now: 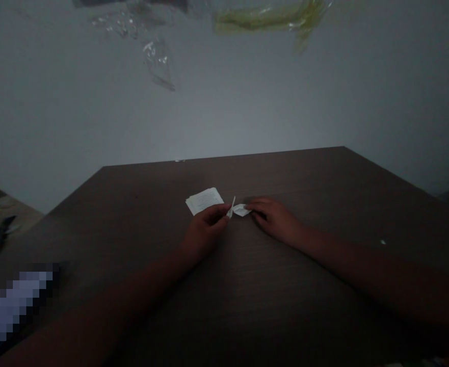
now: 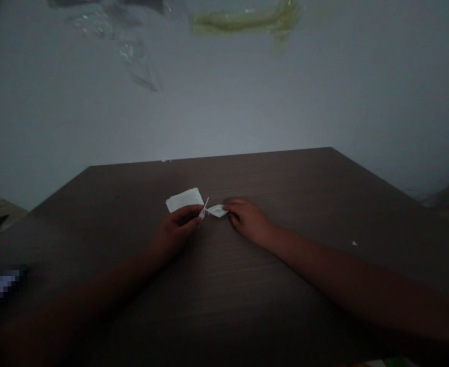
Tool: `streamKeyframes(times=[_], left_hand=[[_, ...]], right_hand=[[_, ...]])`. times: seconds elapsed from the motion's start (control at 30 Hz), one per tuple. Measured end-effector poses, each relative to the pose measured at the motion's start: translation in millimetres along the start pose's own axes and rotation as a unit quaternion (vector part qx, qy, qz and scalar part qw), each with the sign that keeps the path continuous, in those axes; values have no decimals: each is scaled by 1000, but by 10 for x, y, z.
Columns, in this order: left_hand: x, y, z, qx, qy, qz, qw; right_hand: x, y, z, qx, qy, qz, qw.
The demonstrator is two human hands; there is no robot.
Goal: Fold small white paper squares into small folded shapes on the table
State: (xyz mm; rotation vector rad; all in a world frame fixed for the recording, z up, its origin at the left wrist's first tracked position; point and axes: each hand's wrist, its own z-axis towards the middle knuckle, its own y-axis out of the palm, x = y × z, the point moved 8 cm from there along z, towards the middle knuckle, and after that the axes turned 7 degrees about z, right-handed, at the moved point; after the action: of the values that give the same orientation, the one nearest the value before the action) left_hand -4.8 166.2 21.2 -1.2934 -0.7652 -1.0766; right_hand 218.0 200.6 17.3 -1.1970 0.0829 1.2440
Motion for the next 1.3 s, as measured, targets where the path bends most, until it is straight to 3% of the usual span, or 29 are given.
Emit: streamKeyframes(times=[0.17,0.3,0.57,0.87,1.3], left_hand=[[-7,-83,36,18,6,28,999],[49,-124,46,35,36,55,997],[133,-15,-7,-3,169,101,980],[161,28,-6,-57,169,132,975],[27,50,70,-97,147,122,977]], right_hand=[[-186,-39,-21,7,-31,40,999],[-353,2,-54,-33,-59,87,994],[-405,39,-67,-71,-50,133,987],[-257,9,-55,-45,36,160,985],[-183,39,-57,-35,80,203,975]])
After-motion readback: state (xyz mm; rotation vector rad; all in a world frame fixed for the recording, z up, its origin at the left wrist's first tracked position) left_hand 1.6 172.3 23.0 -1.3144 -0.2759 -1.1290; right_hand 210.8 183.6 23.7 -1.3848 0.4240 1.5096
